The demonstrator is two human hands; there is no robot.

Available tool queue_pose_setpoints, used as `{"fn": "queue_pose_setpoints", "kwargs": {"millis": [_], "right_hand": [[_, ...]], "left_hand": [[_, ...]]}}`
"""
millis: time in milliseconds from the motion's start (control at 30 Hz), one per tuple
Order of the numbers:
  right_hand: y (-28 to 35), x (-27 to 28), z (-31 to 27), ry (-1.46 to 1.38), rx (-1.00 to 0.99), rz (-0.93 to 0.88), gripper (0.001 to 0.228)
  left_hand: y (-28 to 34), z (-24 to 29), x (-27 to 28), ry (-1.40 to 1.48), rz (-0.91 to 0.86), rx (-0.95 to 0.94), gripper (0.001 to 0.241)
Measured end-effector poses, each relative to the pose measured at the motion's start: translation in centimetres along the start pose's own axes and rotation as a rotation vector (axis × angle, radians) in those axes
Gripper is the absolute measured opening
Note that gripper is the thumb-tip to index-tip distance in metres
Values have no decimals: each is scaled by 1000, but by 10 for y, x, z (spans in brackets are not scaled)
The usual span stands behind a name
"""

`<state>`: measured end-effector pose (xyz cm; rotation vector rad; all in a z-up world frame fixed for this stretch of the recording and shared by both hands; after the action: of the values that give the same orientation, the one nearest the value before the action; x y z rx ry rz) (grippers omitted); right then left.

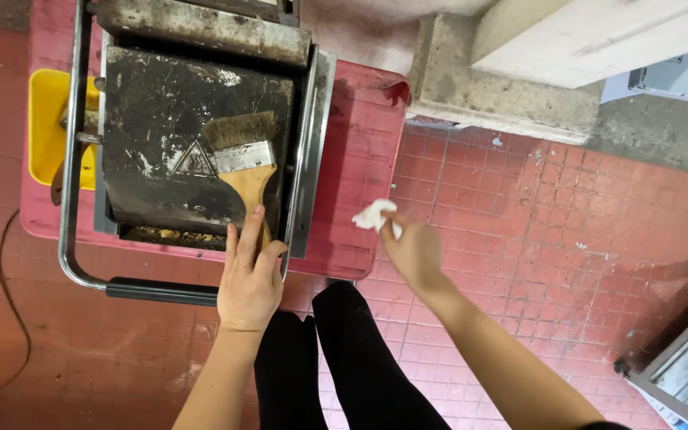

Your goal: Cleaning a food preparation counter and a sandwich press using a cloth and brush.

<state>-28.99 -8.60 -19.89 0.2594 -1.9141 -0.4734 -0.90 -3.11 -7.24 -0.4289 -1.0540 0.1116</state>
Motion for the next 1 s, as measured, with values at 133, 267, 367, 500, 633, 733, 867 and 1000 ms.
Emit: {"fn": "queue_pose_setpoints", "kwargs": {"millis": [133, 267, 367, 500, 633, 733, 867, 1000], "right_hand": [[-67, -29, 9, 20, -12, 1, 34], [-70, -37, -50, 59, 327, 203, 38], [-48, -61, -53, 21, 343, 148, 49], [-53, -89, -33, 197, 348, 95, 65], [-62, -88, -27, 253, 475, 244, 62], [-95, -88, -23, 206, 522, 229, 51], [-170, -52, -51, 252, 542, 260, 48], [-179, -47, -93, 783, 465, 61, 66]], "left_hand": [[-2, 1, 0, -1, -16, 6, 15], [0, -2, -3, -3, -38, 13, 14], [1, -2, -3, 12, -51, 26, 16], [-3, -2, -3, 7, -36, 16, 18], [-2, -1, -3, 4, -36, 11, 18], [-1, -1, -4, -13, -35, 9, 17], [-1, 2, -3, -2, -79, 42, 19], [1, -5, -9, 28, -197, 198, 19]]}}
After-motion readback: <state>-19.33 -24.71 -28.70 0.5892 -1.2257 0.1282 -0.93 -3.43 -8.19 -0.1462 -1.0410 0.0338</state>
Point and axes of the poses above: each hand's wrist, its own y-axis away from the middle knuckle, its own x-axis out of the back of the hand, z = x × y, the point moved 9 cm from there along -y, towards the middle knuckle, and after that the axes turned 4 degrees about -z, right-handed, at the moved point
